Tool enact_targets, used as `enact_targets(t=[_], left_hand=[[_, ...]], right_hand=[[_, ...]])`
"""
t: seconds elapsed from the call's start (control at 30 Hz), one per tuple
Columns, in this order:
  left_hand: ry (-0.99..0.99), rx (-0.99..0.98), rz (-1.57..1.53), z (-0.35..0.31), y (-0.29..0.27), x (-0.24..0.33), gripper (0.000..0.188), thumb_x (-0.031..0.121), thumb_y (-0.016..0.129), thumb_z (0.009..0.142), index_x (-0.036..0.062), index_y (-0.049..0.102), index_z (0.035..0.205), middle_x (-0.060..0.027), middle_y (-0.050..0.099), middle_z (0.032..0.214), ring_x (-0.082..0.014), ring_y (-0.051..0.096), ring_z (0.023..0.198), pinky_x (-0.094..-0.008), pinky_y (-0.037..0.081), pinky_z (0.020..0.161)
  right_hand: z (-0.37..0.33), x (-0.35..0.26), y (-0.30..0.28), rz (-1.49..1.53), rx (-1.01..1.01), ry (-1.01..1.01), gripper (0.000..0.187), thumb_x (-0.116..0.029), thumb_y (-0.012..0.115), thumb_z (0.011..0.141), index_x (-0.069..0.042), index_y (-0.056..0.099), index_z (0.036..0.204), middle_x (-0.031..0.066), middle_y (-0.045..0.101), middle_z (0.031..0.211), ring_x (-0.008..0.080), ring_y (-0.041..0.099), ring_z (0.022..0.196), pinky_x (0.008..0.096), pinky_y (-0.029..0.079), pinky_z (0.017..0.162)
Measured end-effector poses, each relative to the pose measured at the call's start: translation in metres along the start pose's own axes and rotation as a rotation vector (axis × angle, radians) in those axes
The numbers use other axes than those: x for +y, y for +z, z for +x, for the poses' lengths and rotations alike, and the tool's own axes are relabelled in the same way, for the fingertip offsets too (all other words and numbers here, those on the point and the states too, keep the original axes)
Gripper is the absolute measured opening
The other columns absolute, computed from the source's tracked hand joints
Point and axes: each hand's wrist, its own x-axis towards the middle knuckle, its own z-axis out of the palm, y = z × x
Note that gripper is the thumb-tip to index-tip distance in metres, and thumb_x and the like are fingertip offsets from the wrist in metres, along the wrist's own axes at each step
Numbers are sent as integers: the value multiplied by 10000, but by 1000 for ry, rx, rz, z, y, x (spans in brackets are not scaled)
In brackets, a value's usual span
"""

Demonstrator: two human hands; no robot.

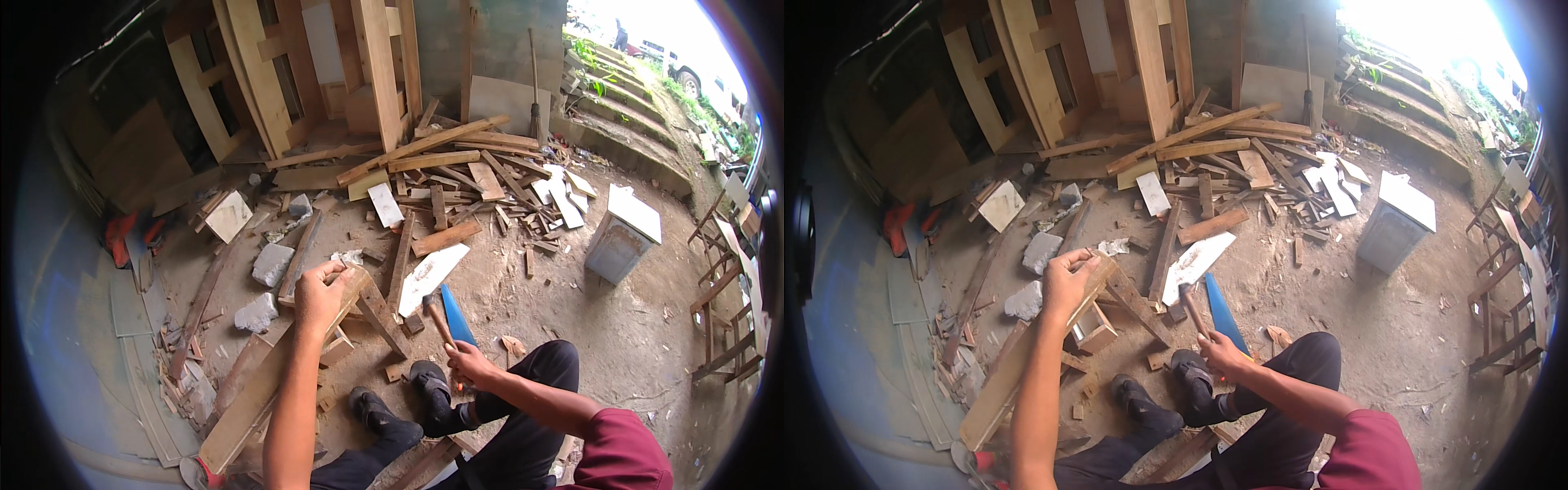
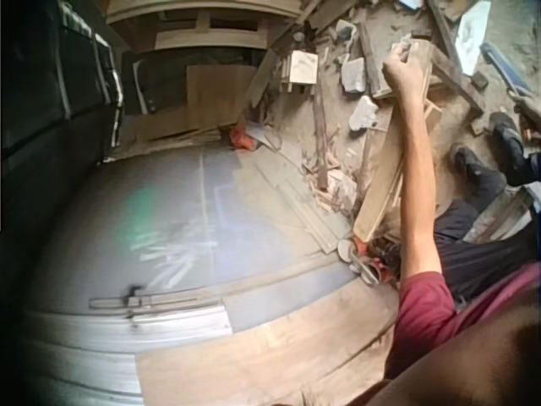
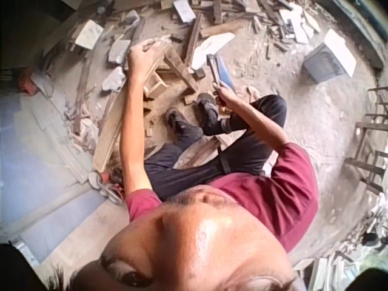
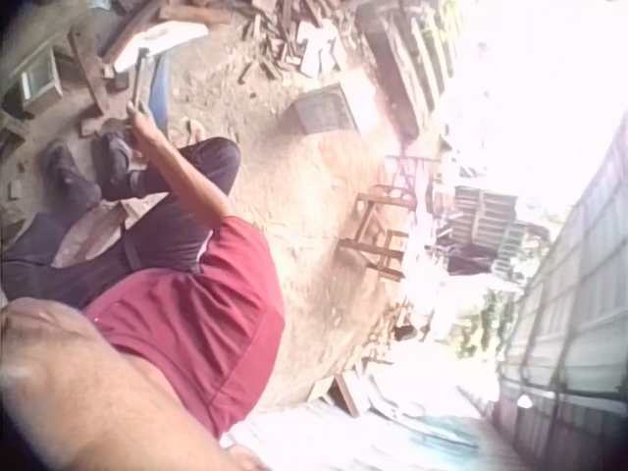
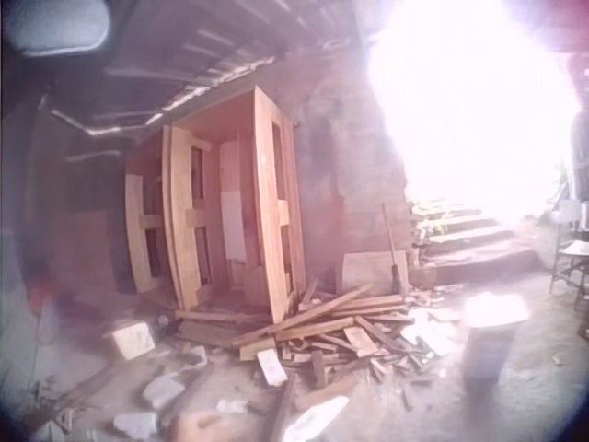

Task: The person sits on the floor and uses a hammer to drive nails into a wooden plank. They repeatedly pick up nails, position them on the wood, and hammer them in, occasionally adjusting the plank's position.

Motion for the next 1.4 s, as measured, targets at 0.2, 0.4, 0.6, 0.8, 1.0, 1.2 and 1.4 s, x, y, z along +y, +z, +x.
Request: enact_targets(t=[0.2, 0.4, 0.6, 0.8, 1.0, 1.2, 1.4], left_hand=[[52, 10, 32, -4, 0, 2, 214, 186, 730, 857, -10, 724, 943, -90, 737, 830, -105, 646, 735, -288, 500, 716], [73, 61, 123, -8, 9, -1, 281, 230, 732, 826, -1, 723, 986, -155, 735, 920, -228, 715, 862, -320, 512, 771], [95, 53, 69, -13, 11, 5, 247, 210, 741, 828, 6, 713, 963, -163, 723, 887, -249, 699, 796, -337, 510, 741], [96, 91, 123, -17, 7, 1, 236, 247, 738, 834, 45, 732, 956, -166, 720, 868, -287, 699, 779, -360, 516, 718], [23, 53, 80, -18, 9, 7, 229, 250, 726, 844, 52, 732, 958, -163, 723, 900, -303, 703, 815, -377, 514, 735], [76, 65, 108, -17, 8, 1, 220, 220, 732, 836, 39, 735, 961, -173, 724, 899, -287, 705, 793, -367, 520, 726], [11, 49, 106, -20, 5, 9, 213, 224, 735, 835, 43, 739, 948, -163, 728, 877, -262, 709, 778, -346, 521, 716]], right_hand=[[-59, -65, 20, -246, -131, -194, 324, -352, 505, 1030, -33, 497, 1086, 3, 488, 749, 95, 478, 558, 278, 414, 454], [-78, -142, 35, -702, 72, -889, 329, -330, 475, 1040, -34, 497, 1182, 87, 544, 761, 174, 571, 730, 356, 462, 590], [-137, -226, 41, -1114, -49, -816, 230, -217, 524, 1015, -17, 529, 1129, 38, 487, 662, 143, 454, 582, 341, 394, 549], [-139, -234, 48, -1220, -111, -822, 266, -226, 521, 1012, -11, 520, 1169, 76, 506, 687, 174, 474, 600, 353, 404, 569], [-133, -223, 48, -1088, -60, -837, 281, -251, 515, 1020, -7, 520, 1161, 35, 475, 687, 123, 447, 595, 325, 388, 538], [-129, -233, 49, -1189, -101, -844, 282, -247, 505, 1028, -6, 507, 1174, 16, 466, 698, 108, 434, 596, 312, 379, 535], [-136, -235, 55, -1142, -76, -843, 303, -273, 487, 1025, -13, 529, 1175, 154, 590, 785, 278, 613, 726, 413, 451, 661]])
